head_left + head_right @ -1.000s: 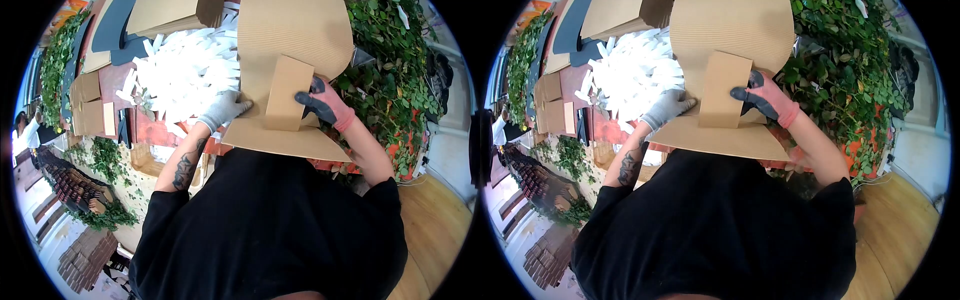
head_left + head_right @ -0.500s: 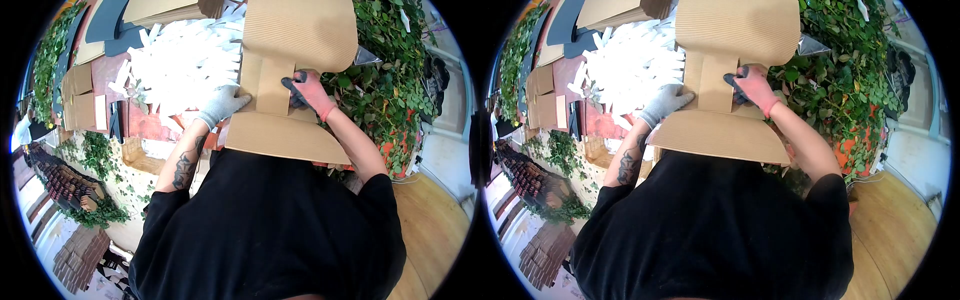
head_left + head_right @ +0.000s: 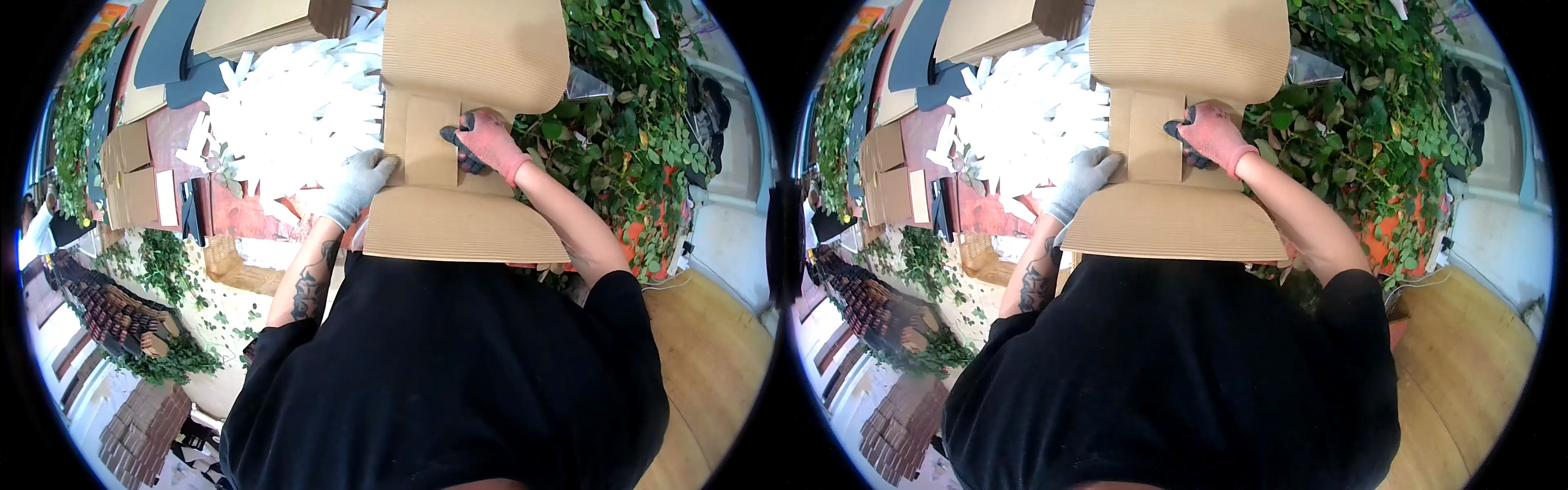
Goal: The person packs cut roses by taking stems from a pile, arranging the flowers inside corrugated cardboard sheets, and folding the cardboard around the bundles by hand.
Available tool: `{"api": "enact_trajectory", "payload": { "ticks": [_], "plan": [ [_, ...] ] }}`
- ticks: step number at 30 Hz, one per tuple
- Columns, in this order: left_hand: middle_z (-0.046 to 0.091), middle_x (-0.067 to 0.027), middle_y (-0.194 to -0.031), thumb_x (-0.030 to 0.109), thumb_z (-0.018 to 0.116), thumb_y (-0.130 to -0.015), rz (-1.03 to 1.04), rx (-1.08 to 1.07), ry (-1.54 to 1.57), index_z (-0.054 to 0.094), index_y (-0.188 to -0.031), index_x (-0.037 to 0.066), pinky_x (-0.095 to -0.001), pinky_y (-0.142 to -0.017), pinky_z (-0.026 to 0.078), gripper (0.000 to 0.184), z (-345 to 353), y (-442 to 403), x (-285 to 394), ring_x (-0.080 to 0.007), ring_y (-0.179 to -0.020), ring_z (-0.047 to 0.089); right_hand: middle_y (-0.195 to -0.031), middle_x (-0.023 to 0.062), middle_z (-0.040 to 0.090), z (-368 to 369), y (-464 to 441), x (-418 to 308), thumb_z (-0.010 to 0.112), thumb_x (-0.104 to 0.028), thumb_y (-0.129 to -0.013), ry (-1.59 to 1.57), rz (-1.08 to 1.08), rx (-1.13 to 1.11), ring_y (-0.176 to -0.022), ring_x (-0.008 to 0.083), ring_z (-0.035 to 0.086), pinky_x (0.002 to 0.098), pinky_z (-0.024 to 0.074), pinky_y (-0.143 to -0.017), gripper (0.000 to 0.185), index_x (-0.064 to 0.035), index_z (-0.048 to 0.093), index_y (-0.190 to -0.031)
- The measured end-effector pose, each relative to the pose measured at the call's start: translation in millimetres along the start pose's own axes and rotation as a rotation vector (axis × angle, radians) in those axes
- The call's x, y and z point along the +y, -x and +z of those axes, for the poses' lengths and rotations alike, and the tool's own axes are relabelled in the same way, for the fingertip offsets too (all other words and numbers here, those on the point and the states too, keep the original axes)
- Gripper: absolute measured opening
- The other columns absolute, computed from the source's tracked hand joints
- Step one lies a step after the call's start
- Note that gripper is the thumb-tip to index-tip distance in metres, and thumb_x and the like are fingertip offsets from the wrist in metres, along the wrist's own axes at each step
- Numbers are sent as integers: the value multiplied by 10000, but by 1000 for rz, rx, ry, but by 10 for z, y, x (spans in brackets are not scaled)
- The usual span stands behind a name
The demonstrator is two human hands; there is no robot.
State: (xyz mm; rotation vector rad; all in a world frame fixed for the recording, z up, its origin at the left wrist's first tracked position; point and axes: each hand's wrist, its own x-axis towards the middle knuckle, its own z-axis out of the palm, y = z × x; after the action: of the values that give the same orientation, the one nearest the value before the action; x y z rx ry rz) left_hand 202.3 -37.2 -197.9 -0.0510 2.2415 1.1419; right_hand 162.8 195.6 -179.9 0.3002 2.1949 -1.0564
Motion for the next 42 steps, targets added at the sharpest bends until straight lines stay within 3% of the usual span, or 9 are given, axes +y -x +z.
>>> {"api": "enact_trajectory", "payload": {
  "ticks": [10, 12, 18, 20, 22, 25, 29, 40, 42],
  "plan": [
    [646, -208, -819, 332, 497, -855, 96, 0, -102, 627, -966, -30, -366, -724, 479, 400, 10, -77, -82, -283, -755, 635, -843, 179, 649, 3, 102, -118, 549, -362, -795, 459, -91, 71, -825, 335, 616, 391, 488, -749, 366, -7, 636, -818],
    [647, -212, -838, 341, 492, -858, 95, -23, -62, 630, -971, -23, -379, -736, 478, 406, 5, -90, -100, -302, -777, 636, -807, 184, 641, 134, 24, 66, 559, -365, -793, 445, -318, 397, -807, 326, 618, 392, 488, -736, 354, -21, 639, -806],
    [650, -204, -861, 352, 480, -866, 34, -73, -147, 635, -985, -1, -386, -749, 476, 404, -43, -89, -53, -310, -805, 636, -826, 130, 652, -11, 161, -173, 589, -418, -792, 366, -93, 58, -765, 281, 630, 382, 504, -665, 386, -38, 614, -857],
    [649, -206, -857, 355, 479, -866, 64, -44, -157, 637, -980, 2, -388, -748, 475, 403, -33, -97, -80, -316, -804, 636, -722, 112, 632, 13, 234, -158, 622, -453, -765, 905, -418, 401, -692, 258, 626, 388, 505, -641, 425, -42, 594, -866],
    [647, -209, -853, 359, 479, -866, 88, -28, -177, 638, -975, 5, -390, -747, 474, 403, -51, -95, -95, -321, -803, 635, -872, 108, 630, 20, 382, -419, 627, -483, -753, 987, -328, 251, -834, 246, 614, 390, 496, -712, 452, -67, 582, -922],
    [640, -221, -850, 358, 485, -862, 101, -41, -236, 636, -958, -1, -395, -748, 473, 402, -78, -99, -54, -334, -806, 631, -1307, 108, 444, 180, 502, -527, 606, -456, -780, 1207, -745, 141, -1227, 304, 387, 433, 357, -975, 408, -143, 598, -1040],
    [637, -228, -852, 345, 495, -857, 71, -45, -108, 636, -941, -7, -397, -750, 472, 389, -82, -76, -69, -340, -804, 628, -1363, 117, 404, 189, 261, -267, 608, -440, -784, 1093, -841, -30, -1312, 323, 294, 445, 252, -1077, 447, -178, 588, -1146],
    [639, -212, -828, 337, 504, -846, 92, -63, -135, 641, -914, -5, -388, -740, 470, 374, -118, -70, -56, -332, -779, 624, -1320, 151, 439, 138, 123, 99, 672, -432, -728, 827, -920, 82, -1249, 321, 389, 412, 290, -1066, 506, -148, 584, -1138],
    [640, -206, -816, 344, 506, -841, 101, -82, -147, 642, -904, 0, -399, -735, 471, 375, -145, -76, -41, -338, -771, 623, -1292, 189, 441, 170, 100, 114, 782, -329, -618, 819, -906, 77, -1229, 348, 403, 442, 297, -1068, 552, -79, 607, -1077]
  ]
}}
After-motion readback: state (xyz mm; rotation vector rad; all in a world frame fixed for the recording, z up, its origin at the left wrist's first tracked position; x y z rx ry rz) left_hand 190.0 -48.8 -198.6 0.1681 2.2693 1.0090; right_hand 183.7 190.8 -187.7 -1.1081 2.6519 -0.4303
